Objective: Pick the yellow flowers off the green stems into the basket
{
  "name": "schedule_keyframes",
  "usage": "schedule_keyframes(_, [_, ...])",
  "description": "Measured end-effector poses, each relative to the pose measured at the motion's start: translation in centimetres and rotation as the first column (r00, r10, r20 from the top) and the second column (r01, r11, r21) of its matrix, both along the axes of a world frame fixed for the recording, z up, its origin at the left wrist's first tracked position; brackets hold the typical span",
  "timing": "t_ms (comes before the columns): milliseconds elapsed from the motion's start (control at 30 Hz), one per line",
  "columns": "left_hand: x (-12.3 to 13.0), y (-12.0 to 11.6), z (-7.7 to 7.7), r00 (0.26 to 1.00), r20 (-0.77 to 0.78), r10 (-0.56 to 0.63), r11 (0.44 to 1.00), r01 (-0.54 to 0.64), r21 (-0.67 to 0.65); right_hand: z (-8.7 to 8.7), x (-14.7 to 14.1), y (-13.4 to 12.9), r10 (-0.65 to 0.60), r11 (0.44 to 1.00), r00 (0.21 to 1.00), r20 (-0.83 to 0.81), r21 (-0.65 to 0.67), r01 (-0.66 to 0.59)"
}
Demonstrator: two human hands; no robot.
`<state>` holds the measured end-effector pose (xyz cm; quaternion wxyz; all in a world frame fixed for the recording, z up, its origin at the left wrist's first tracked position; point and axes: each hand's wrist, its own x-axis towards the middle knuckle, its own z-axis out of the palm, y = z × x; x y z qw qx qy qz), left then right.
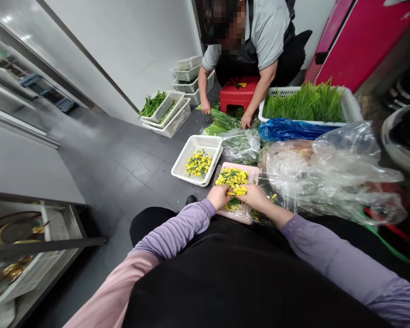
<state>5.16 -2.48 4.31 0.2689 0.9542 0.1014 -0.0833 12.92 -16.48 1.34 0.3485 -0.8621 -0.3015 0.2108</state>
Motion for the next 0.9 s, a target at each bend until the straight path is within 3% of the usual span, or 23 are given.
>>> schedule_keyframes(100, [0.7, -0.4, 0.5, 0.996, -0.041, 0.080, 0.980, -0.086, -0.179, 0.1, 0.2, 0.0, -0.042, 0.995, 0.986, -0.161, 0.078, 0.055])
schedule_keyframes(200, [1.7, -0.3, 0.8, 0.968, -0.203, 0.148, 0.853, -0.228, -0.469, 0.2, 0.2, -0.2, -0.069, 0.957, 0.913, -0.402, 0.233, 0.175])
schedule_keyframes(300, [2.2, 0.3, 0.9, 0.929, -0.319, 0.187, 0.696, -0.355, -0.624, 0.3, 0.1, -0.5, -0.006, 0.858, 0.727, -0.687, 0.370, 0.357])
schedule_keyframes(367, [2.1, 0.8, 0.7, 0.907, -0.365, 0.208, 0.655, -0.406, -0.637, 0.4, 0.2, -0.8, 0.049, 0.810, 0.557, -0.829, 0.359, 0.464])
schedule_keyframes(433, [1.7, 1.1, 0.6, 0.900, -0.386, 0.204, 0.661, -0.417, -0.623, 0.4, 0.3, -1.0, 0.083, 0.797, 0.413, -0.907, 0.309, 0.520])
schedule_keyframes(500, [1.3, 1.0, 0.7, 0.913, -0.371, 0.172, 0.686, -0.381, -0.620, 0.2, 0.4, -1.3, 0.108, 0.794, 0.335, -0.936, 0.284, 0.537])
schedule_keyframes(633, [0.7, -0.2, 1.3, 0.940, -0.327, 0.094, 0.699, -0.296, -0.651, 0.0, 0.4, -1.6, 0.117, 0.803, 0.326, -0.938, 0.282, 0.525])
schedule_keyframes(800, [1.1, -1.1, 2.0, 0.960, -0.270, 0.069, 0.756, -0.227, -0.614, 0.8, 0.2, -1.5, 0.127, 0.799, 0.304, -0.944, 0.279, 0.533])
schedule_keyframes(900, [2.0, -0.9, 2.2, 0.954, -0.300, -0.003, 0.734, -0.202, -0.648, 1.6, 0.1, -1.4, 0.162, 0.766, 0.307, -0.938, 0.316, 0.560])
